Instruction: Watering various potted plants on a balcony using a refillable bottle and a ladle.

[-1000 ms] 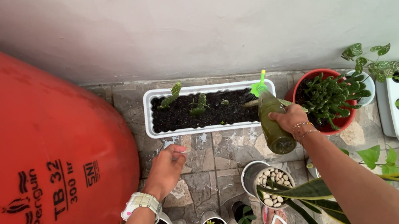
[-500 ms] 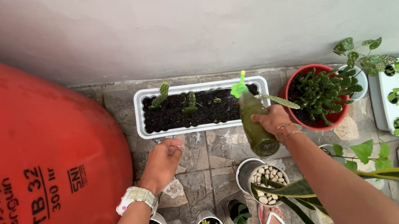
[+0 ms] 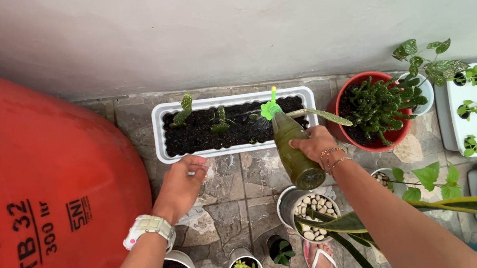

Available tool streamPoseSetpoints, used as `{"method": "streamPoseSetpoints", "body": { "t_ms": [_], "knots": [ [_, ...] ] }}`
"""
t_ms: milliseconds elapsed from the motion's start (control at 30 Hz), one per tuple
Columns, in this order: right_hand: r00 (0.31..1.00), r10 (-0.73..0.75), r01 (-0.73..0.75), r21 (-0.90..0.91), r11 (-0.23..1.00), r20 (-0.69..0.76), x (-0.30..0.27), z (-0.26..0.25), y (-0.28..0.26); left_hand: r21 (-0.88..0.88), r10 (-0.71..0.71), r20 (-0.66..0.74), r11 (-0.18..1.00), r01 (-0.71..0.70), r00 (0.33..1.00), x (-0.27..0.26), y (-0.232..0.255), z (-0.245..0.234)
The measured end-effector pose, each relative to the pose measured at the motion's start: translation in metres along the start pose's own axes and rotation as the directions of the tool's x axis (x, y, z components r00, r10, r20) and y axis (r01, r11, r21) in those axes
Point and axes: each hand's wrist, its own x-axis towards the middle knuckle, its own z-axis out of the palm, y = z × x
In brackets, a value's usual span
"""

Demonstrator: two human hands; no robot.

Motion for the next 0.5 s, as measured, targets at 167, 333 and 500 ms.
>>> {"method": "streamPoseSetpoints", "body": {
  "t_ms": [167, 333, 500],
  "knots": [
    [0.998, -0.047, 0.044, -0.089, 0.995, -0.029, 0.0, -0.011, 0.008, 0.031, 0.005, -0.015, 1.0, -0.004, 1.0, 0.001, -0.003, 0.002],
    [0.998, -0.04, 0.034, -0.11, 0.993, -0.047, 0.004, -0.002, 0.015, 0.066, -0.001, -0.003, 0.998, 0.001, 1.0, -0.002, -0.001, 0.004],
    [0.999, -0.042, 0.042, 0.001, 0.999, 0.0, -0.009, 0.013, 0.005, 0.055, -0.029, 0.012, 0.998, 0.028, 1.0, -0.008, 0.005, 0.002]
  ]
}}
